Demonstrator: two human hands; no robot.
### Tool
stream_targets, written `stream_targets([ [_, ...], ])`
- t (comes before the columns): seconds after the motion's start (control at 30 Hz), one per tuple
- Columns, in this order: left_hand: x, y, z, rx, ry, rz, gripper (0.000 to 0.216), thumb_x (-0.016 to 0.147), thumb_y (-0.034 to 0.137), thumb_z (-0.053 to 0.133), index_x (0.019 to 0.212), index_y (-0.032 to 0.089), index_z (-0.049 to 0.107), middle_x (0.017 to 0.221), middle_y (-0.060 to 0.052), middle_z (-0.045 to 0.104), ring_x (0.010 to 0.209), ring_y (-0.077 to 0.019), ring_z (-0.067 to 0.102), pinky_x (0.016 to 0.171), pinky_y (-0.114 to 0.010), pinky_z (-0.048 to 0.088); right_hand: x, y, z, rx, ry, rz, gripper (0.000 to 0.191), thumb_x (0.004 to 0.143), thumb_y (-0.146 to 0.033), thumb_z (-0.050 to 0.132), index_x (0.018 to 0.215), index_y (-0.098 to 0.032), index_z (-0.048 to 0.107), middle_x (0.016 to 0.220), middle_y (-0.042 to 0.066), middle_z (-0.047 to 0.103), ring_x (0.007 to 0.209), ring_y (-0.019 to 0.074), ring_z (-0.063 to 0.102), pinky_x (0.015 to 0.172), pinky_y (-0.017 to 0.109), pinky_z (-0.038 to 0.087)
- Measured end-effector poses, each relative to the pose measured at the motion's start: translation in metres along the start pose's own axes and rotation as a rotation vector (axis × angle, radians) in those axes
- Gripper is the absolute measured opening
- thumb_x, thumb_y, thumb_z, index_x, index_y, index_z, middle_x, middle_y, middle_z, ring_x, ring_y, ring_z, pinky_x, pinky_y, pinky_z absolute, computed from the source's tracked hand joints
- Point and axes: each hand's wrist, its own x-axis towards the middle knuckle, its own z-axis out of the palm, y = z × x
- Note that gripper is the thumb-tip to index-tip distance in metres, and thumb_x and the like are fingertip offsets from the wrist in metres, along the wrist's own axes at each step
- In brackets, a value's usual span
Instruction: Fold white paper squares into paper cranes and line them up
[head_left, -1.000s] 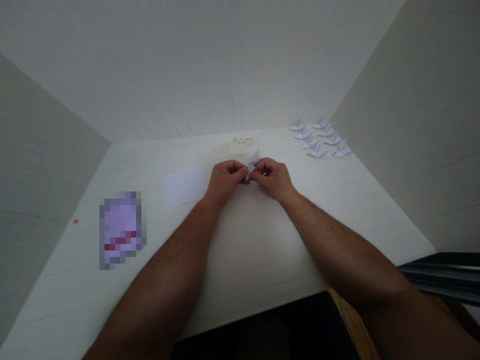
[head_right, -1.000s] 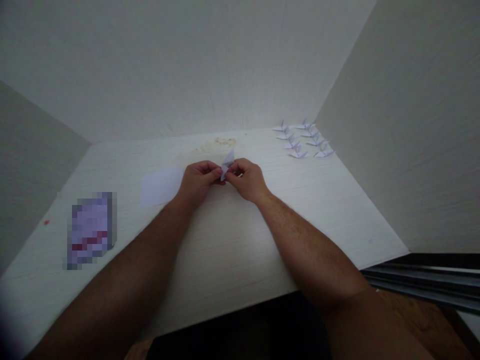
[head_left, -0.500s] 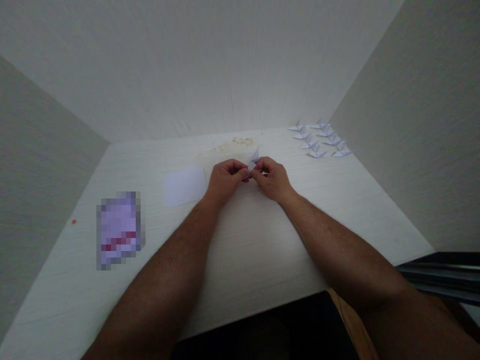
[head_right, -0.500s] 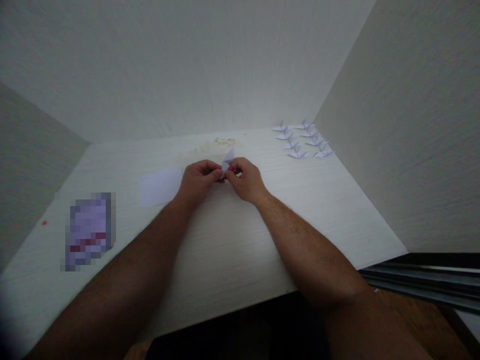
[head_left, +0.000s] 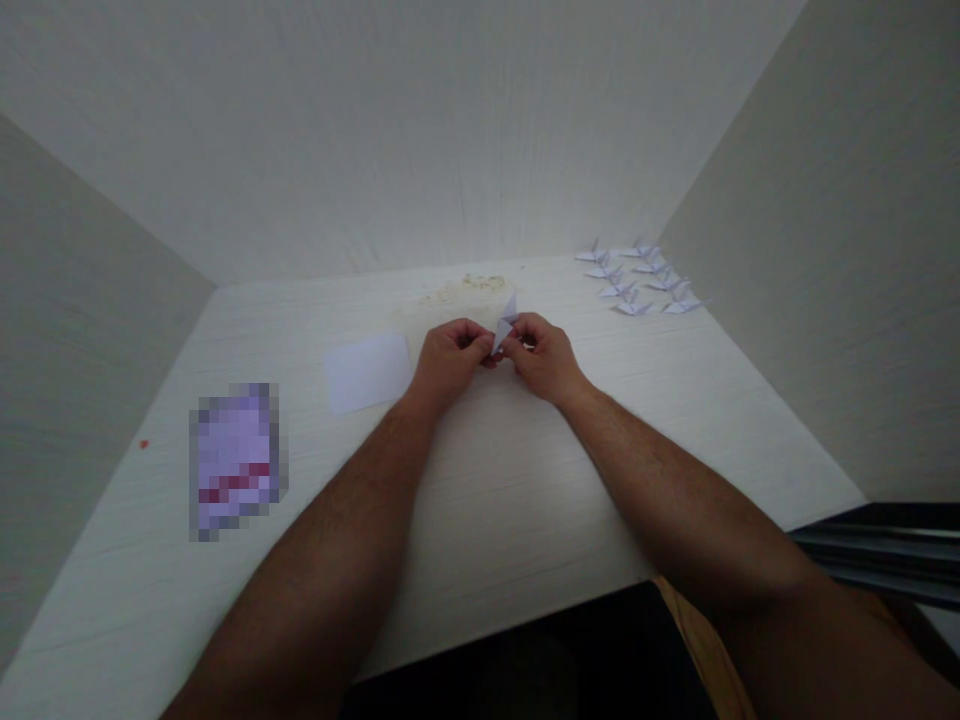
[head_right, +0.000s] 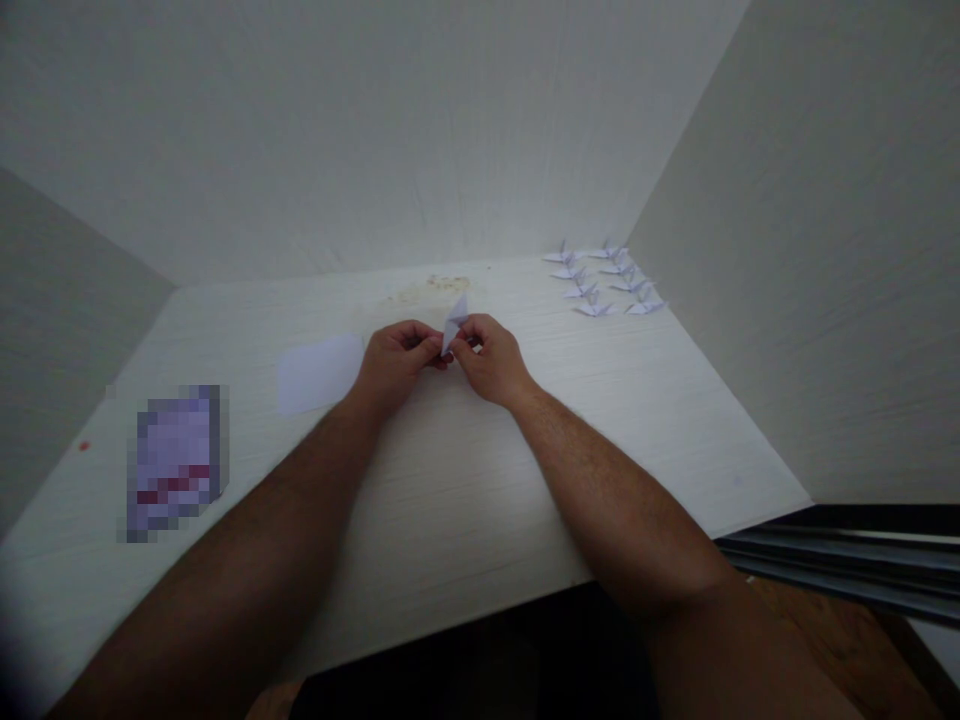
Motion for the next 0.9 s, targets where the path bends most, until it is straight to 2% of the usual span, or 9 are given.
stream_targets([
  [0.33,-0.0015,0.0004,-0.0009,-0.005,0.001,0.005,0.025,0.067,0.034,0.081,0.074,0.015,0.066,0.067,-0.003,0.07,0.06,-0.0134,0.067,0.065,-0.028,0.057,0.0002,-0.0015,-0.0004,-0.015,0.013,0.014,0.012,0.08,-0.031,0.06,0.074,-0.022,0.056,0.077,0.0,0.063,0.074,0.0149,0.056,0.064,0.03,0.045],
  [0.7,0.0,0.0027,0.0014,-0.022,0.004,-0.027,0.017,0.07,0.025,0.076,0.067,0.015,0.063,0.061,-0.001,0.066,0.054,-0.0108,0.062,0.061,-0.026,0.055,-0.0001,-0.0006,0.0005,0.026,-0.019,0.023,0.011,0.079,-0.03,0.059,0.074,-0.022,0.055,0.074,0.0,0.062,0.068,0.0136,0.055,0.059,0.027,0.043],
  [0.9,0.0002,0.0013,0.001,-0.045,0.02,-0.01,0.016,0.072,0.025,0.074,0.07,0.016,0.06,0.061,0.0,0.067,0.054,-0.0111,0.063,0.059,-0.025,0.055,-0.0004,-0.0019,-0.0001,0.072,0.008,0.098,0.007,0.074,-0.026,0.059,0.071,-0.022,0.055,0.066,-0.003,0.057,0.061,0.0126,0.05,0.055,0.026,0.04],
])
